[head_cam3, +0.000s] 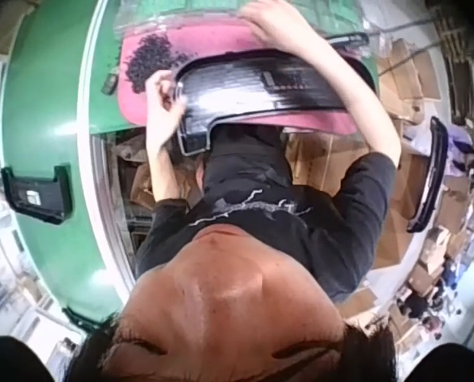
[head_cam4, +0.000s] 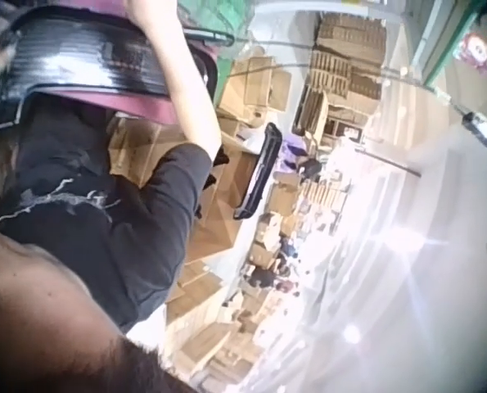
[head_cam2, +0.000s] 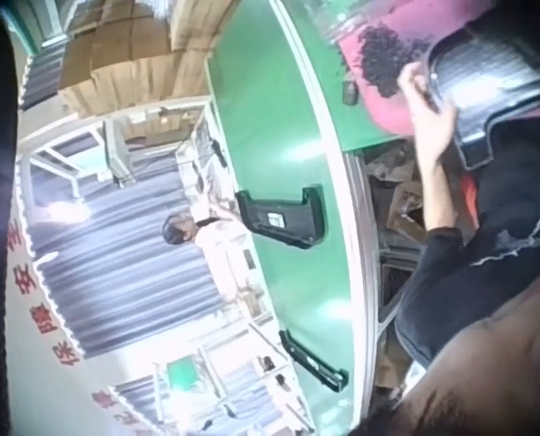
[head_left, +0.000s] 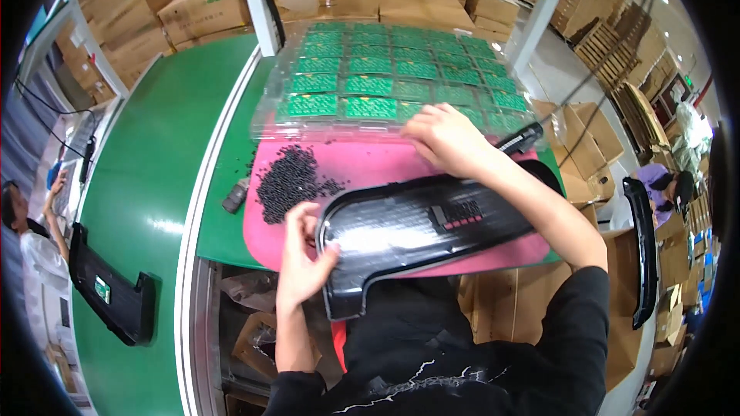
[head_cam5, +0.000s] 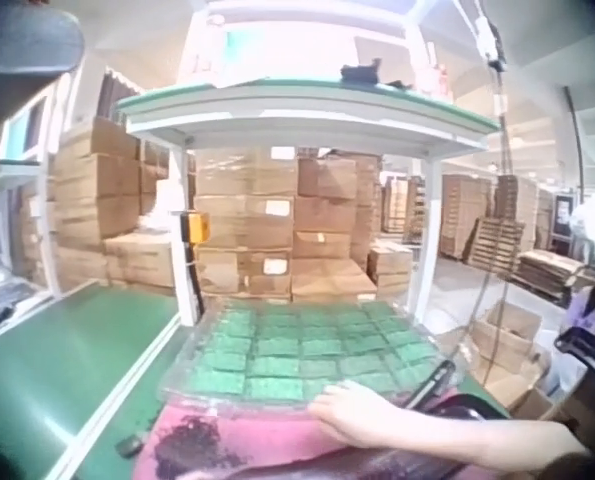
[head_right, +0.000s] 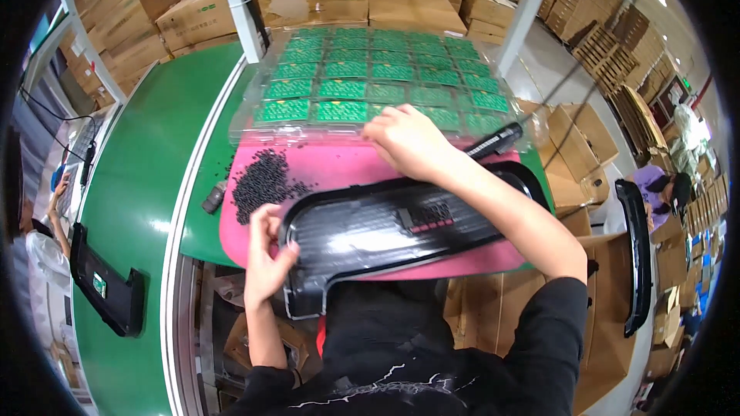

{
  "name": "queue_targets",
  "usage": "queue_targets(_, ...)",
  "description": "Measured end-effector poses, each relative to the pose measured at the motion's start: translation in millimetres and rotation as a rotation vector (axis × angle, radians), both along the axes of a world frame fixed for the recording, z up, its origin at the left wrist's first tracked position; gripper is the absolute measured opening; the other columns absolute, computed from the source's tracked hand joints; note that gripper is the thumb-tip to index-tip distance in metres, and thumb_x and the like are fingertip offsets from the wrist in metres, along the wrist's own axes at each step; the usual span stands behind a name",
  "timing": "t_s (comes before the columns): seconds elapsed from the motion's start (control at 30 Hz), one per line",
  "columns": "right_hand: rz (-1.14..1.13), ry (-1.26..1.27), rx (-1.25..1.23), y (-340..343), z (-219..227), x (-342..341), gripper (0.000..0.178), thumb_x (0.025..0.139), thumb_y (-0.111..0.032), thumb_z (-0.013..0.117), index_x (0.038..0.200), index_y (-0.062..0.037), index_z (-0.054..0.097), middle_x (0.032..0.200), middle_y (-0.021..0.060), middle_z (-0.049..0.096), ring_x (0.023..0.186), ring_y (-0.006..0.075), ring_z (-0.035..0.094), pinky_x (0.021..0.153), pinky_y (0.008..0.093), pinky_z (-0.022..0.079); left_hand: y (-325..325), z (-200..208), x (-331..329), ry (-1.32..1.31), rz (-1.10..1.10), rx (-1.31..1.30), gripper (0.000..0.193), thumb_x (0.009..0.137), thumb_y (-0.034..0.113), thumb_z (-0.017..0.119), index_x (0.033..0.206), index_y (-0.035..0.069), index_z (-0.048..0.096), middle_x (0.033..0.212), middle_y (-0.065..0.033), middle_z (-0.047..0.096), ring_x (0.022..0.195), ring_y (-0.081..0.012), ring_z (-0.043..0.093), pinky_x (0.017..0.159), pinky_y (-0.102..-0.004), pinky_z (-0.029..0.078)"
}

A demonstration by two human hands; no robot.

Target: Assembling circuit boards into plastic housings using an electric screwdriver.

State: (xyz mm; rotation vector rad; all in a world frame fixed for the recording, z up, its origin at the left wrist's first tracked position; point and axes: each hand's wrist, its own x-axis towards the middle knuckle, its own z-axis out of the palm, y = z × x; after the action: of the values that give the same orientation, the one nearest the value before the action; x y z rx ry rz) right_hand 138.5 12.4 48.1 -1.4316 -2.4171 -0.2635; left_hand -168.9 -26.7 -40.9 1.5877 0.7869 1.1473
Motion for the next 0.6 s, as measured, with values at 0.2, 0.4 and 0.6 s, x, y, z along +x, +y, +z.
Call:
queue_targets(0.2, -0.163, -0.108, -0.199, 109, -13, -19, 0.029, 0.081, -0.017, 0.071, 0.106, -0.0037, 0.064, 0.092, 0.0170, 0.069, 0.091, 0.0358, 0.066, 0.081, 0.0446, 0.053, 7, 3, -7, 0.063, 0.032, -0.018, 0.063, 0.063, -0.011, 0.056, 0.126, 0.001, 0.053, 0.110, -0.0092, 0.054, 0.091, -0.0147, 0.055, 0.070, -0.0237, 0.046)
queue_targets(0.4, -0.273, -0.036, -0.484, 138, -8, -24, 0.067, 0.075, -0.019, 0.079, 0.132, -0.0014, 0.049, 0.113, 0.0201, 0.067, 0.109, 0.0351, 0.063, 0.091, 0.0421, 0.052, 8, 0, -3, 0.015, 0.035, -0.069, 0.060, 0.068, -0.016, 0.056, 0.126, 0.000, 0.051, 0.114, -0.0081, 0.057, 0.099, -0.0137, 0.055, 0.078, -0.0239, 0.046)
queue_targets(0.6, -0.075, 0.474, -0.123, 93, -7, -15, 0.079, 0.079, -0.014, 0.077, 0.145, -0.0085, 0.034, 0.112, 0.0149, 0.055, 0.108, 0.0284, 0.057, 0.096, 0.0380, 0.048, 10, 0, 2, 0.073, 0.048, -0.029, 0.048, 0.073, -0.012, 0.063, 0.119, 0.000, 0.057, 0.112, -0.0086, 0.060, 0.096, -0.0150, 0.057, 0.076, -0.0251, 0.048)
